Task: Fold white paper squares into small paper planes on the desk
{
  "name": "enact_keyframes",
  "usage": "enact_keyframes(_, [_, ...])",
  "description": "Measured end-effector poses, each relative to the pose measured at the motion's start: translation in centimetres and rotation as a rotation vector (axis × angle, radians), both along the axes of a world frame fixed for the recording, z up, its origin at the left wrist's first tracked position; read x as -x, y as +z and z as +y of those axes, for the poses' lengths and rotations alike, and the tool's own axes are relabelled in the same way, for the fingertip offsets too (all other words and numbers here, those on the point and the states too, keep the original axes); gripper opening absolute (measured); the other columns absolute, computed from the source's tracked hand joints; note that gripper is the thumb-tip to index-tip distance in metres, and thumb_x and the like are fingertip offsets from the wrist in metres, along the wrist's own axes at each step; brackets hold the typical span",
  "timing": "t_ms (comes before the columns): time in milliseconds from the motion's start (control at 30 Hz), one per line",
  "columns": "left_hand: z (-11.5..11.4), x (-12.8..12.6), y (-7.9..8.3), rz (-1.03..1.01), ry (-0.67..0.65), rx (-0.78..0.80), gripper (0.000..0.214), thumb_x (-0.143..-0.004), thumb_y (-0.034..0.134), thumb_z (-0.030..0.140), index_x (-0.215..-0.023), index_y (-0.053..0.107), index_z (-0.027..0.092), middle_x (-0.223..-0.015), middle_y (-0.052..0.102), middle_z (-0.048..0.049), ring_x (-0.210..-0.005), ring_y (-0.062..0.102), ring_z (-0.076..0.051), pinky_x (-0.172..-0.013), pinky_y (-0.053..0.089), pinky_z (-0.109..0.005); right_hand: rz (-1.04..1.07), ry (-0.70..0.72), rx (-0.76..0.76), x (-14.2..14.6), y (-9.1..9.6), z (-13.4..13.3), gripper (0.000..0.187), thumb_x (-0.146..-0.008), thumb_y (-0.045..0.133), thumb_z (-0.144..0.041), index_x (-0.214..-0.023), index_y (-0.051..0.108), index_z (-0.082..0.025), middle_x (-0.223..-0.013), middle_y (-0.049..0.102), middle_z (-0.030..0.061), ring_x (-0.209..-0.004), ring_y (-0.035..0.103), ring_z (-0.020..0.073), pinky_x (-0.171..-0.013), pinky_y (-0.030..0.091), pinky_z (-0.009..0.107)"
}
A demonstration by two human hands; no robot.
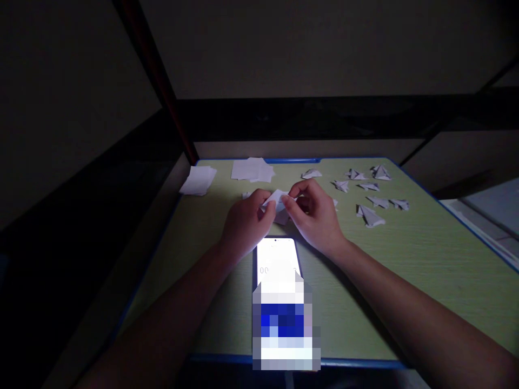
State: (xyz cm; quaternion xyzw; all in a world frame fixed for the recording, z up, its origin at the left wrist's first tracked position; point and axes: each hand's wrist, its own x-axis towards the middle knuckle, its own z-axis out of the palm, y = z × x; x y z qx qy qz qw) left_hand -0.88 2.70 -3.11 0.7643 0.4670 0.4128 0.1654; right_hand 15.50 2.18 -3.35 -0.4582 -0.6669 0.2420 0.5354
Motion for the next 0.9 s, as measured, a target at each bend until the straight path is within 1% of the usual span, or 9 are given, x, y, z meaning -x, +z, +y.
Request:
enact_keyframes(100, [-0.1,0.1,0.2,0.016,-0.021,-0.024,0.015,-0.093,0.051,0.027,-0.091,0.061,0.016,-0.062,0.062,0.0009,-0.054,0.058,-0.011,-0.05,0.038,-0.022,-0.019,0.018,-0.004,0.0,-0.2,0.0,0.014,-0.089,0.065,-0.031,-0.086,0.054,-0.023,-0.067,0.056,-0.0033,-0.051,0.051,0.0114,-0.046,0.035,0.027])
enact_keyframes(267, [-0.4,0.0,0.4,-0.009,-0.059,-0.049,0.015,-0.094,0.051,0.026,-0.089,0.062,0.016,-0.058,0.057,0.0028,-0.05,0.052,-0.009,-0.049,0.035,-0.022,-0.052,0.036,-0.003,0.1,0.2,-0.4,0.015,-0.091,0.063,-0.034,-0.084,0.057,-0.021,-0.063,0.057,-0.0031,-0.05,0.05,0.0117,-0.047,0.035,0.027])
enact_keyframes(433, [-0.6,-0.1,0.5,-0.001,-0.082,-0.049,0.017,-0.094,0.049,0.026,-0.088,0.062,0.016,-0.055,0.054,0.0034,-0.049,0.05,-0.009,-0.048,0.033,-0.022,-0.093,0.045,-0.042,0.1,0.7,-0.5,0.025,-0.095,0.058,-0.038,-0.077,0.058,-0.02,-0.057,0.054,-0.003,-0.05,0.049,0.0121,-0.05,0.035,0.028])
enact_keyframes(567, [-0.8,-0.1,0.4,0.02,-0.096,-0.04,0.016,-0.094,0.051,0.026,-0.089,0.063,0.017,-0.055,0.055,0.0035,-0.049,0.051,-0.009,-0.049,0.034,-0.021,-0.102,0.035,-0.072,0.0,0.9,-0.5,0.04,-0.1,0.048,-0.042,-0.066,0.051,-0.021,-0.054,0.05,-0.0023,-0.051,0.047,0.0123,-0.051,0.033,0.028])
enact_keyframes(667, [-0.8,-0.1,0.3,0.028,-0.102,-0.067,0.017,-0.094,0.052,0.027,-0.088,0.063,0.016,-0.055,0.055,0.0034,-0.048,0.05,-0.009,-0.048,0.033,-0.022,-0.102,0.018,-0.071,0.0,0.9,-0.6,0.046,-0.101,0.046,-0.045,-0.062,0.046,-0.021,-0.052,0.047,-0.0023,-0.05,0.044,0.0122,-0.05,0.031,0.028])
enact_keyframes(800, [-0.8,-0.2,0.5,0.055,-0.097,-0.104,0.015,-0.093,0.052,0.025,-0.089,0.064,0.016,-0.056,0.055,0.0032,-0.048,0.049,-0.009,-0.048,0.033,-0.022,-0.113,0.006,-0.081,0.1,1.1,-0.7,0.045,-0.1,0.046,-0.046,-0.062,0.046,-0.021,-0.051,0.046,-0.0024,-0.049,0.043,0.0122,-0.049,0.029,0.028])
enact_keyframes(900, [-0.8,-0.2,0.6,0.077,-0.102,-0.133,0.015,-0.093,0.052,0.023,-0.09,0.064,0.015,-0.055,0.053,0.0032,-0.048,0.048,-0.009,-0.049,0.032,-0.023,-0.12,-0.008,-0.098,0.1,1.3,-0.7,0.042,-0.099,0.048,-0.041,-0.062,0.047,-0.021,-0.05,0.045,-0.0028,-0.048,0.043,0.012,-0.049,0.029,0.028])
